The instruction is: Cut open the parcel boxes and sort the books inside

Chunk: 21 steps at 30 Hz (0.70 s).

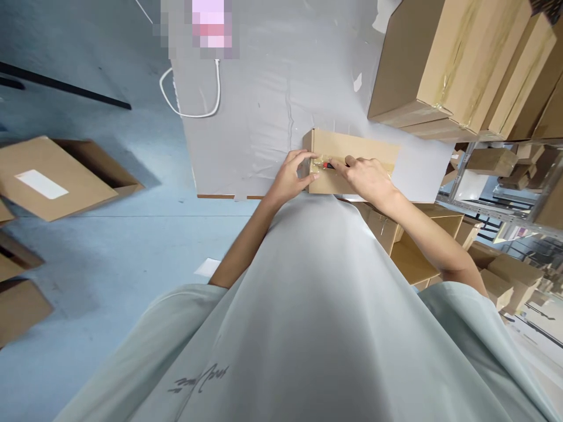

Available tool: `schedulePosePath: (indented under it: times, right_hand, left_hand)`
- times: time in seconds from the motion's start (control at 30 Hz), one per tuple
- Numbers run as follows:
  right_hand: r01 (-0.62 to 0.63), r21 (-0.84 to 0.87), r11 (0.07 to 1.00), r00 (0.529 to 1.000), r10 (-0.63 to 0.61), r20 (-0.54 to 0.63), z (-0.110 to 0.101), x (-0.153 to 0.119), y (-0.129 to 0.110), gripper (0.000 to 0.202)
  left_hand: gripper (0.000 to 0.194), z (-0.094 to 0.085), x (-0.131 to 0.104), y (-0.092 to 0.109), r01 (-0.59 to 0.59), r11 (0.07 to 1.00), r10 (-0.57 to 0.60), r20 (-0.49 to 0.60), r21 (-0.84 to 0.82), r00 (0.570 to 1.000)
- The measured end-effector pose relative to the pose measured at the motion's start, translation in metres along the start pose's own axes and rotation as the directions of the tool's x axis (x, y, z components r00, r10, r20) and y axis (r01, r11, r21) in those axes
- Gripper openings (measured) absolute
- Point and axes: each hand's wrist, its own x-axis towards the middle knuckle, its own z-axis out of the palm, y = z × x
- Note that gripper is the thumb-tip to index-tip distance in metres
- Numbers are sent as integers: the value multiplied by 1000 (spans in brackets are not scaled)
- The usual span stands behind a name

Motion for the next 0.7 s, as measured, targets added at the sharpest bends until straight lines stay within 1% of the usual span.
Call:
schedulePosePath:
  times: [0.17,0.27,0.37,0.43,0.5,0.6,0.7]
  right_hand:
    - [47,12,999,999,-47,-15,2,5,5,70]
    - [37,10,999,999,-36,-28,9,4,9,65]
    - [7,-8,1000,1000,-7,-11,21,-4,24,59]
    - [-22,-30,999,1000,22,2,35,-13,43,59]
    - [-61,-49,997,998,62,12,53,-26,70,60]
    - [-99,-56,993,995,100,15,87,-49,117,64]
    - [-137,-9,991,990,137,-36,124,-69,160,63]
  left_hand:
    - [62,-3,0,2,40,999,-40,18,10,999]
    - [62,-4,-1,-1,66,998,-66,6,19,998]
    - [60,-4,-4,-2,93,995,-93,-22,30,995]
    - [58,-3,-5,-1,115,993,-113,-47,36,992]
    - [57,-1,-6,0,138,990,-135,-73,31,988]
    - [59,1,-6,3,173,985,-173,-99,-3,980]
    - [62,2,-5,6,212,977,-215,-128,-36,968]
